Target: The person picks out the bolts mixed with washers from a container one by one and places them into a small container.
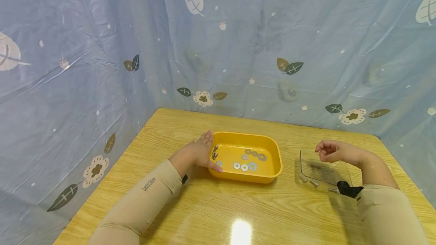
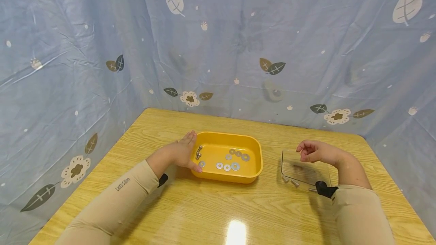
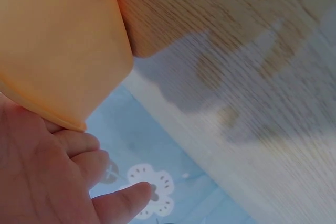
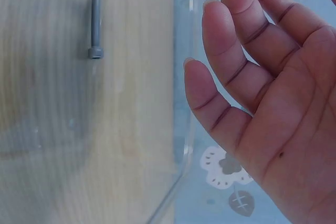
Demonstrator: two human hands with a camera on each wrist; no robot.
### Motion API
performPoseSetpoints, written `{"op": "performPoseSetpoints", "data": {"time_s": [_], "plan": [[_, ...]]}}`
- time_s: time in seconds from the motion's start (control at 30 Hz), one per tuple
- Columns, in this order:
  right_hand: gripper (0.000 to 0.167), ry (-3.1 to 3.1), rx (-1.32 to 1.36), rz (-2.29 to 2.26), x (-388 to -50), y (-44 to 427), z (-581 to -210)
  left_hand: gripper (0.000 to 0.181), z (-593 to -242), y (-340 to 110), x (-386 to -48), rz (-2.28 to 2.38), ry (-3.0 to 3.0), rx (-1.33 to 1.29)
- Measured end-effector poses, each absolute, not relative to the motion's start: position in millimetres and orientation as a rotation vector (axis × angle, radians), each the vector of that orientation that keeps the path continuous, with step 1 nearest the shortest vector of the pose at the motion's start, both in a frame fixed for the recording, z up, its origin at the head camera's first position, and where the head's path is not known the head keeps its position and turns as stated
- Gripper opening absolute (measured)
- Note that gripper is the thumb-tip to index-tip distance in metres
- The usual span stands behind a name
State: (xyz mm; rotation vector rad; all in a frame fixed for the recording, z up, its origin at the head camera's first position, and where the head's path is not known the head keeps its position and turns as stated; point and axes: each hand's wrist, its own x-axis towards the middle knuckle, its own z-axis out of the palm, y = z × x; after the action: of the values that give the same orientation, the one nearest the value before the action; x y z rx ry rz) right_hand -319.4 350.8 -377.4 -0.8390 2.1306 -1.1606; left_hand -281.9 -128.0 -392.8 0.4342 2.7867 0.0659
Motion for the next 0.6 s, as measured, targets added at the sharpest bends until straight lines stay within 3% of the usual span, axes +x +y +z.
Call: {"op": "performPoseSetpoints", "data": {"time_s": [0.6], "plan": [[0.028,2.283,-0.868,-1.132,-332.4,301.5,-325.5,0.138,-391.9,-126.7,-281.7,0.066,2.792,0.426]]}}
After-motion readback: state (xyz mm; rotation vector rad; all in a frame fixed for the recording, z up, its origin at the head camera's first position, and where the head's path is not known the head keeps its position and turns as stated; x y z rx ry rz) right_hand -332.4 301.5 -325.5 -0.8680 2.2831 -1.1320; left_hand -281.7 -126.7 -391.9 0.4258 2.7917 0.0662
